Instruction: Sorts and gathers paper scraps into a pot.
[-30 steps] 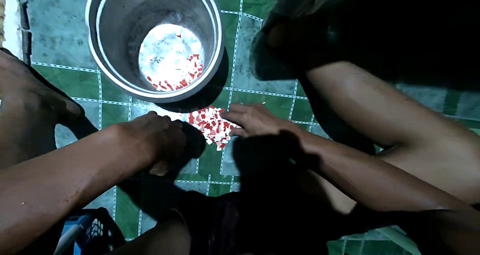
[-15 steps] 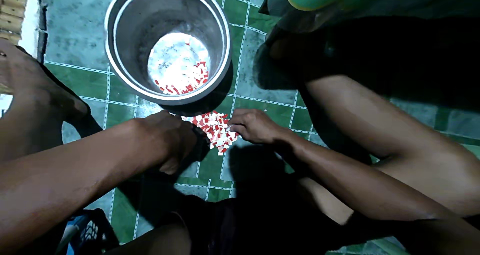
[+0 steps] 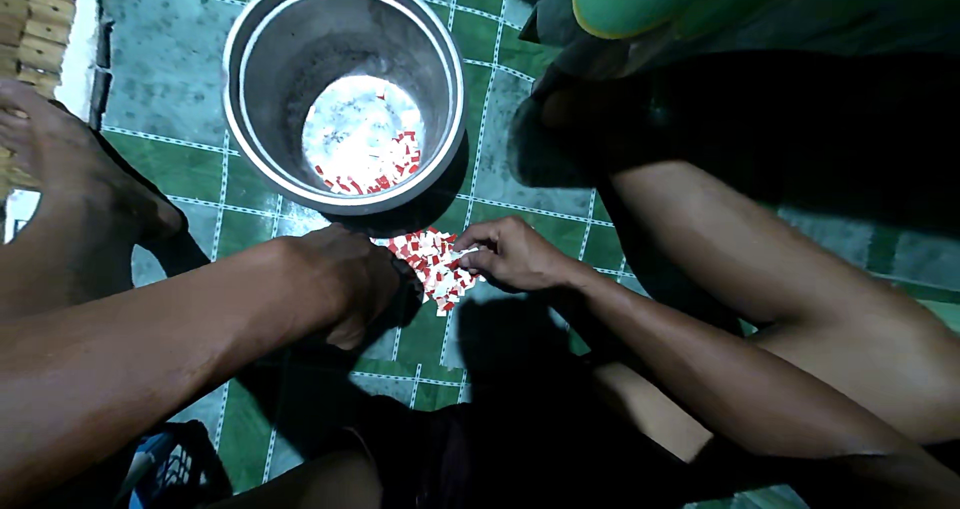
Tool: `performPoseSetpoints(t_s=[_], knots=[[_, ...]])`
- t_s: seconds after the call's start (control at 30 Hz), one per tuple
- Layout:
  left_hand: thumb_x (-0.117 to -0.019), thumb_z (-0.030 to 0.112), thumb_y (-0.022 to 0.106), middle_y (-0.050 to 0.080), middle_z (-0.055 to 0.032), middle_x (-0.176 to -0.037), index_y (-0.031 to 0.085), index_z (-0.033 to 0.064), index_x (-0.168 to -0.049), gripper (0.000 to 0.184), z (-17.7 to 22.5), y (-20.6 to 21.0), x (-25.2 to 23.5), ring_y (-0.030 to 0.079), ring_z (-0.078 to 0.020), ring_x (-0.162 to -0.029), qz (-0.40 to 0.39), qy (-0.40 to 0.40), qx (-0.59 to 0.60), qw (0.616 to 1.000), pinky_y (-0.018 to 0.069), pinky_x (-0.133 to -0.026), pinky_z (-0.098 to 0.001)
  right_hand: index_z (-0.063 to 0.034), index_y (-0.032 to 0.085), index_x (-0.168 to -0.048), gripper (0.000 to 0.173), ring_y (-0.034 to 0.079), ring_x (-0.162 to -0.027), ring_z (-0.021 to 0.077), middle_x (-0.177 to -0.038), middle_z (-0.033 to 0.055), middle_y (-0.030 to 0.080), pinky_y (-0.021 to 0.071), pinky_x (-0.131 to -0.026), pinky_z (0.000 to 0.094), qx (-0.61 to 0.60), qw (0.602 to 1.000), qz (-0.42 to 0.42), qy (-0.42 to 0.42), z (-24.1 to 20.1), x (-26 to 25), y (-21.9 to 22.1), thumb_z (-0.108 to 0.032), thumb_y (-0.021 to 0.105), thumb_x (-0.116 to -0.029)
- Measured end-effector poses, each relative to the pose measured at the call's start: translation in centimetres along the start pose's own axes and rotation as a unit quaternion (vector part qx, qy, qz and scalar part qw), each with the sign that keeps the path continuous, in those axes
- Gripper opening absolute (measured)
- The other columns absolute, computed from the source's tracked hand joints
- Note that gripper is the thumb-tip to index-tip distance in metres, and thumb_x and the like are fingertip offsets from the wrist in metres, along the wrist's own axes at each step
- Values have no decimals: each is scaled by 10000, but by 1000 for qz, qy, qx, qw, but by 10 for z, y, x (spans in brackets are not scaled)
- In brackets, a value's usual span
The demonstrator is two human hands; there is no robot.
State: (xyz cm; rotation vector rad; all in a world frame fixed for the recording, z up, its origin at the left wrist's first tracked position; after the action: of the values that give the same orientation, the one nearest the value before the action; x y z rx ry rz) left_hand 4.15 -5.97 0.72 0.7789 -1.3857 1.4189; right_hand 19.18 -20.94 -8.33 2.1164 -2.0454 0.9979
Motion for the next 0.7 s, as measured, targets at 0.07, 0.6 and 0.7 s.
performPoseSetpoints(t_s=[0.07,0.6,0.7], knots=[[-820,500,770,562,-75,-1455,736,190,-1121,433,1,-3,2,621,-326,-1143,-11,-1,-9,1000,489,-912,-562,-110,748,-1055,124,686,-668,89,-801,7,724,616,-666,309,-16,1000,-7,1,-2,0,0,-184,665,-1000],[-814,403,813,637,-76,-1316,749,160,-995,310,2,-6,10,636,-311,-1068,9,9,14,1000,491,-886,-542,-99,773,-994,95,649,-748,87,-937,7,699,578,-657,266,-48,992,102,-59,-40,-1,-30,-155,716,-943],[-835,426,793,621,-85,-1347,743,162,-987,309,3,-5,9,644,-311,-1046,6,10,3,1000,499,-867,-542,-94,777,-1009,118,628,-724,69,-924,5,688,550,-621,228,-37,976,179,-120,-67,-9,-48,-171,714,-946]])
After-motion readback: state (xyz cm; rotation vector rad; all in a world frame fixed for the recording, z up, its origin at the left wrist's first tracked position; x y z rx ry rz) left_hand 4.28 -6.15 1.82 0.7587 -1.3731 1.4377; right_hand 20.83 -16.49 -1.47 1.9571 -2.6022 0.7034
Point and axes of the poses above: each hand's wrist, its own x-axis away from the middle knuckle, its own y-axis out of the palm, z = x × y, the point moved 4 cm from there along -x, towards the middle knuckle
